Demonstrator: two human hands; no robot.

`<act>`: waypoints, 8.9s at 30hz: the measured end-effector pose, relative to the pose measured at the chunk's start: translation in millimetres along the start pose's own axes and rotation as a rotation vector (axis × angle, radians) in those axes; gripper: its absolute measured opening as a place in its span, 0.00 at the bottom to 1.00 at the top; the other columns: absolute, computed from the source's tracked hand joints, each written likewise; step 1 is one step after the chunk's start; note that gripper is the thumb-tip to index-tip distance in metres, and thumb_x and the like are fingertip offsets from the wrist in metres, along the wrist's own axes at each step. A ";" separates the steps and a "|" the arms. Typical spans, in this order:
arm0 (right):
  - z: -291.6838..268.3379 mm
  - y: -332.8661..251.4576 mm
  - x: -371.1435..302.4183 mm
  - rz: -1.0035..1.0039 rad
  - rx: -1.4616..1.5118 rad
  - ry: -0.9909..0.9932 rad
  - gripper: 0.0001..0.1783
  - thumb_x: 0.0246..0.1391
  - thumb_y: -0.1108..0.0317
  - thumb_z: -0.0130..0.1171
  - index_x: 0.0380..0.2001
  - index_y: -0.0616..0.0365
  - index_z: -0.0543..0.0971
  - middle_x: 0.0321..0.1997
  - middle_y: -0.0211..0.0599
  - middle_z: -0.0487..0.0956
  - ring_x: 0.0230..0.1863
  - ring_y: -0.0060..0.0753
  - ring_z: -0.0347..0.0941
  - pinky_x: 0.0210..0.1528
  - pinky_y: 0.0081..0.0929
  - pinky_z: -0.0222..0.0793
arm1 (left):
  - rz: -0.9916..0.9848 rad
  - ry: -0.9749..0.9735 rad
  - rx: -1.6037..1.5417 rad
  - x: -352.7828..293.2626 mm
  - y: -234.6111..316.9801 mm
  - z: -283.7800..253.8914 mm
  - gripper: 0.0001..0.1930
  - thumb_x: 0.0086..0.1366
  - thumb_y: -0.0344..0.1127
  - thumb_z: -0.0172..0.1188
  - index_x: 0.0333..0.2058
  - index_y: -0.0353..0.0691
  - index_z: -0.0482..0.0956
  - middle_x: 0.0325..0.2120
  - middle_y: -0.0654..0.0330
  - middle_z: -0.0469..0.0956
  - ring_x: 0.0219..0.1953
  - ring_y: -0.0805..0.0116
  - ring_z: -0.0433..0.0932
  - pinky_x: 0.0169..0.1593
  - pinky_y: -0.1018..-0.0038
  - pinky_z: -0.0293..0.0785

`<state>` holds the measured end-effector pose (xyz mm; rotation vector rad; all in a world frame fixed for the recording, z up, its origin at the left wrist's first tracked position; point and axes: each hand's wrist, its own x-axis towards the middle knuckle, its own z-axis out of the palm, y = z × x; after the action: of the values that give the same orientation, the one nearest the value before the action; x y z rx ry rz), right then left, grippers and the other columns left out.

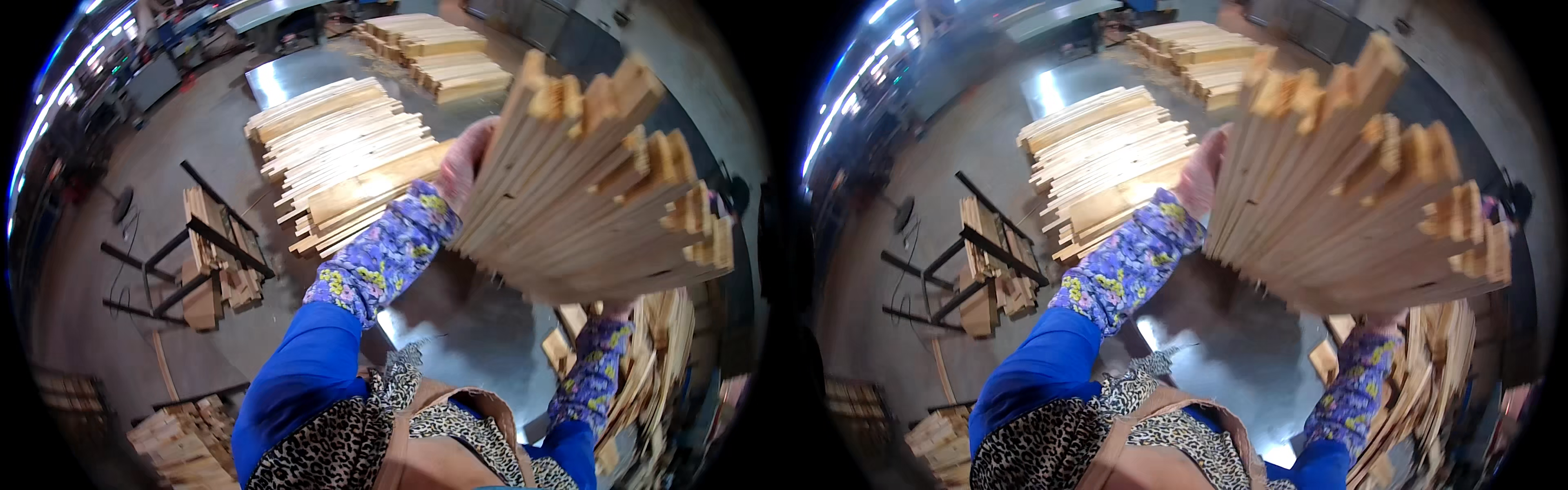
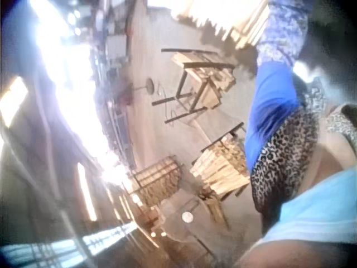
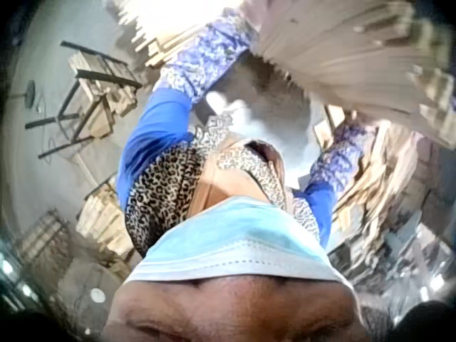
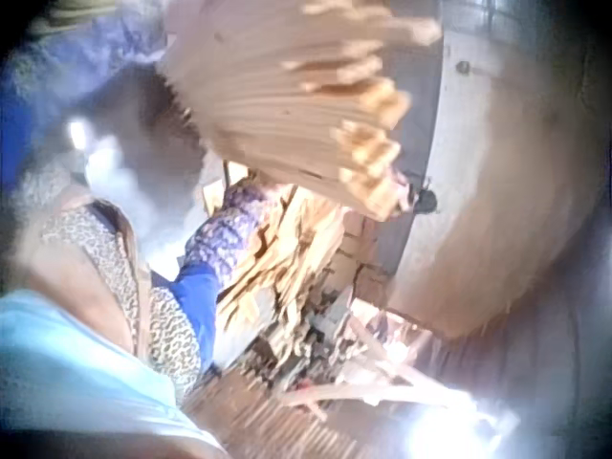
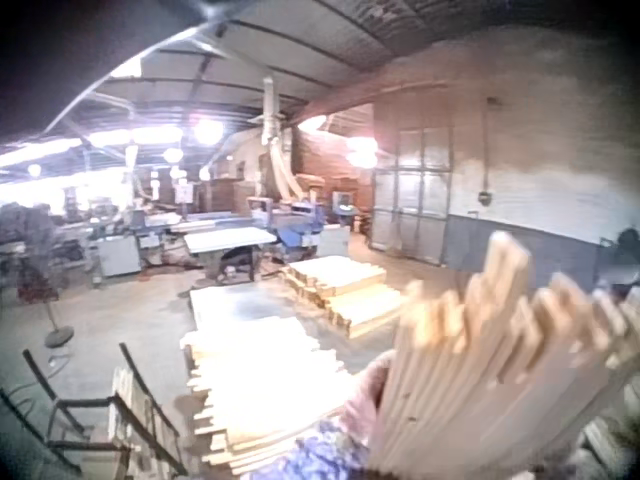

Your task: The person repeatedly picks up thin wooden planks from a large pile on a metal table and stacks them into a neat pile. The person handles the planks one at a time or in small groups, aligning them as they build the stack.

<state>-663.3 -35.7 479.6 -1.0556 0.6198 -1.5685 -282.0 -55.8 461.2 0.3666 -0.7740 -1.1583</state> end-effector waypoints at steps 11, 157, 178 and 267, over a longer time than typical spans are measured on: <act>-7.9 131.4 -213.9 0.236 0.131 0.649 0.38 0.73 0.38 0.56 0.69 0.59 0.74 0.56 0.47 0.85 0.53 0.43 0.82 0.59 0.45 0.81 | -0.110 0.032 0.556 -189.3 9.5 -133.4 0.26 0.80 0.50 0.57 0.63 0.35 0.79 0.59 0.46 0.82 0.58 0.58 0.82 0.64 0.64 0.79; 204.9 545.7 -59.6 0.631 -1.126 0.323 0.47 0.70 0.39 0.56 0.76 0.67 0.62 0.71 0.55 0.73 0.67 0.47 0.72 0.70 0.43 0.68 | -0.513 0.361 2.505 266.8 377.1 -788.2 0.18 0.67 0.50 0.67 0.46 0.44 0.87 0.47 0.53 0.83 0.52 0.47 0.82 0.58 0.54 0.78; 241.9 502.1 7.6 0.712 -1.070 0.192 0.41 0.64 0.40 0.60 0.69 0.62 0.74 0.52 0.54 0.81 0.50 0.55 0.79 0.52 0.50 0.75 | -0.186 -0.014 2.515 674.8 -147.8 -557.1 0.16 0.76 0.41 0.59 0.59 0.49 0.80 0.57 0.50 0.82 0.58 0.57 0.84 0.52 0.56 0.84; -415.4 50.2 -210.0 0.948 -2.074 -0.065 0.53 0.50 0.64 0.69 0.79 0.51 0.59 0.80 0.59 0.62 0.79 0.65 0.59 0.78 0.50 0.63 | -1.204 0.580 0.210 -299.8 -126.0 -132.1 0.26 0.71 0.53 0.68 0.56 0.36 0.82 0.38 0.54 0.88 0.35 0.58 0.88 0.37 0.60 0.87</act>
<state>-999.1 93.0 179.9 -1.6222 2.3702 0.4613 -329.4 154.6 184.2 1.3954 -0.0839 -1.9321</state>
